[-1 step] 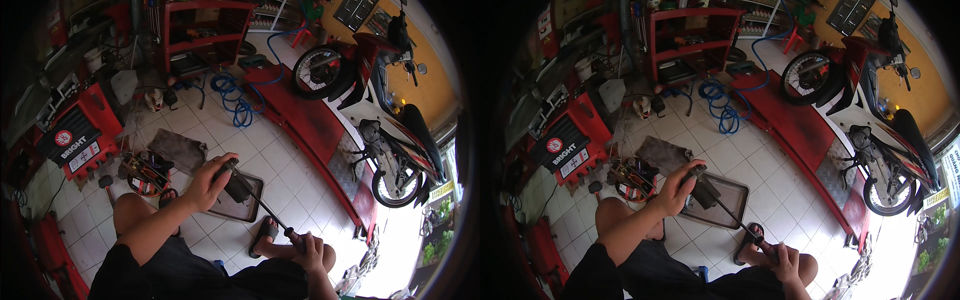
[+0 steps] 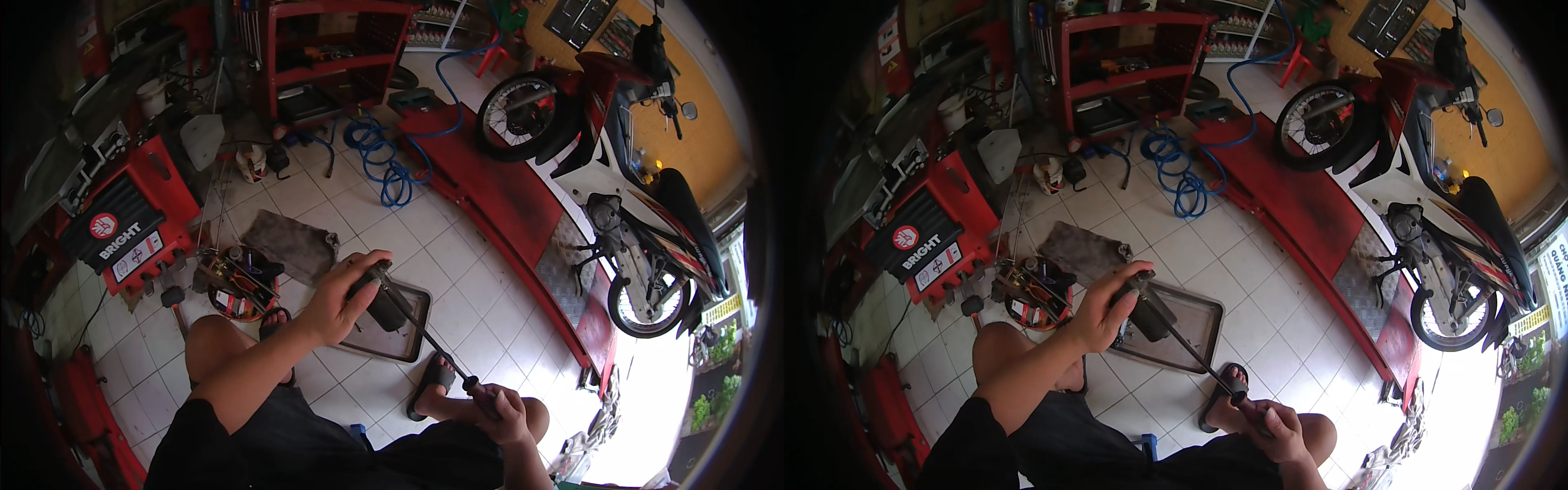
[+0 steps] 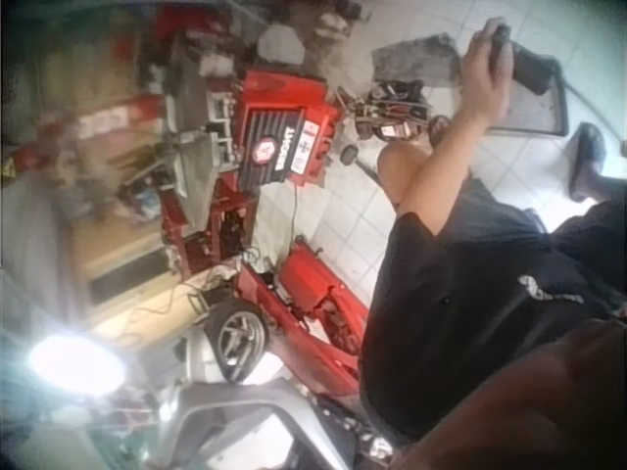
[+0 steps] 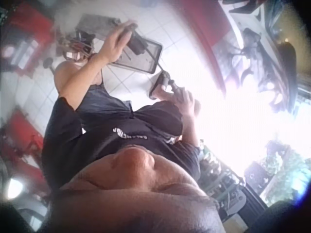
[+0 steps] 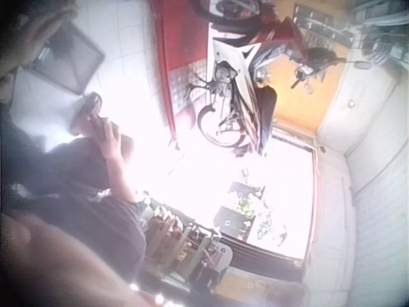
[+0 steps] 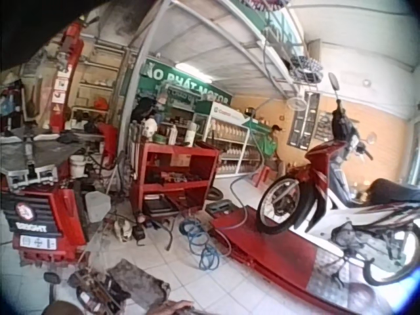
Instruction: The person sits on a low stool and uses a screwdriver to disassemble a small mechanical part, likely a motorcycle carburetor, over a metal tray. They remove screws and internal components, placing them into the tray, then reassemble the part by inserting components back and tightening screws.
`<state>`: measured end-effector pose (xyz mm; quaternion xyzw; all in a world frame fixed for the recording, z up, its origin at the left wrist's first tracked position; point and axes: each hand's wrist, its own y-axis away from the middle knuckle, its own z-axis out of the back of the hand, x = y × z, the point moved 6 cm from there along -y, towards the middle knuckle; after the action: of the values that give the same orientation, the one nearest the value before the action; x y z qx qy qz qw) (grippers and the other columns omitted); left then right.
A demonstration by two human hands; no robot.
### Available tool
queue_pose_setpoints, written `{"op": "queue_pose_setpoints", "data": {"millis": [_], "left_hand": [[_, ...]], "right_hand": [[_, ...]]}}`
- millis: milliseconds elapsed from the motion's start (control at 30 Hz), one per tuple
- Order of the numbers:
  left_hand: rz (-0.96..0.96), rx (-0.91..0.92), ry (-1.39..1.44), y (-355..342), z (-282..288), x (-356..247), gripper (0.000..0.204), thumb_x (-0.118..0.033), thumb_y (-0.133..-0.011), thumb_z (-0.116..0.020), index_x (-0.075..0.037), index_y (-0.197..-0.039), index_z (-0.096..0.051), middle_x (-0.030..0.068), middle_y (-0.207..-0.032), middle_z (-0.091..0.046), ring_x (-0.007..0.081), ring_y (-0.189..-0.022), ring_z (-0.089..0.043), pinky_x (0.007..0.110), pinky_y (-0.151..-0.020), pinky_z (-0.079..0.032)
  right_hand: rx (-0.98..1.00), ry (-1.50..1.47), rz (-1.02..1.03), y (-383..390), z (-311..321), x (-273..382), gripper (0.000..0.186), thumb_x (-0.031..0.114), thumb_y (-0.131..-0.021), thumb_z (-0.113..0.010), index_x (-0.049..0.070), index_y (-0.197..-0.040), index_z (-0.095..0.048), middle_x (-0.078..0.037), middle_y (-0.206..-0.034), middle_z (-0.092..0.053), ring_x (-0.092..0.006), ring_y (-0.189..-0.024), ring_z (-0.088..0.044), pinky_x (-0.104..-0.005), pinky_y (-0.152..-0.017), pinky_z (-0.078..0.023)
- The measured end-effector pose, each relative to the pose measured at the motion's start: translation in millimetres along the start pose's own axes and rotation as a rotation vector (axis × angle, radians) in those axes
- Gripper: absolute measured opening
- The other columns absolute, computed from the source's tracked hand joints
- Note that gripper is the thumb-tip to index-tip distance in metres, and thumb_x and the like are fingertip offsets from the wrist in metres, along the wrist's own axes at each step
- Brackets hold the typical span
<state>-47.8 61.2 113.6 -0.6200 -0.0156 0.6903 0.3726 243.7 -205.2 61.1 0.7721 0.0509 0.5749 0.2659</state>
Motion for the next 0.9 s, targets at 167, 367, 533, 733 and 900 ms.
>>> {"op": "queue_pose_setpoints", "data": {"millis": [167,367,533,733,900], "left_hand": [[0.026,-0.007,0.021,2,-1,3,0.043,-0.025,-0.105,-0.048,0.002,-0.139,-0.051,0.0173,-0.127,-0.061,0.0256,-0.112,-0.059,0.034,-0.1,-0.043],[0.003,0.008,0.003,-4,-1,-4,0.042,-0.024,-0.105,-0.047,0.002,-0.139,-0.052,0.0169,-0.124,-0.062,0.0234,-0.109,-0.059,0.033,-0.099,-0.042],[-0.021,-0.058,-0.032,-2,-2,0,0.042,-0.026,-0.105,-0.049,-0.001,-0.139,-0.052,0.0123,-0.098,-0.058,0.0246,-0.088,-0.056,0.036,-0.086,-0.045],[0.016,-0.05,-0.068,0,-5,8,0.041,-0.027,-0.106,-0.047,-0.002,-0.138,-0.052,0.012,-0.096,-0.057,0.0248,-0.088,-0.055,0.036,-0.088,-0.044],[0.059,0.032,-0.055,1,-9,12,0.041,-0.027,-0.105,-0.049,-0.004,-0.14,-0.052,0.015,-0.107,-0.063,0.0279,-0.1,-0.06,0.036,-0.095,-0.044]], "right_hand": [[-0.06,0.861,0.763,20,-43,51,0.056,0.027,-0.078,-0.085,-0.003,-0.119,-0.061,-0.011,-0.085,-0.063,-0.0191,-0.068,-0.063,-0.0285,-0.063,-0.051],[0.155,0.978,0.726,7,-41,32,0.069,0.022,-0.078,-0.086,-0.006,-0.132,-0.054,-0.012,-0.1,-0.063,-0.0231,-0.077,-0.068,-0.0308,-0.067,-0.053],[0.004,0.503,0.486,2,-45,26,0.075,0.006,-0.082,-0.082,-0.003,-0.138,-0.034,-0.011,-0.104,-0.063,-0.0136,-0.075,-0.065,-0.0253,-0.066,-0.052],[-0.158,0.414,0.362,-4,-13,13,0.044,0.034,-0.106,-0.052,-0.005,-0.124,-0.055,-0.015,-0.1,-0.069,-0.015,-0.072,-0.065,-0.0251,-0.067,-0.051],[0.32,0.291,0.113,-4,-46,12,0.035,0.021,-0.101,-0.064,-0.004,-0.124,-0.055,-0.008,-0.104,-0.065,-0.0106,-0.077,-0.061,-0.0223,-0.068,-0.048]]}}
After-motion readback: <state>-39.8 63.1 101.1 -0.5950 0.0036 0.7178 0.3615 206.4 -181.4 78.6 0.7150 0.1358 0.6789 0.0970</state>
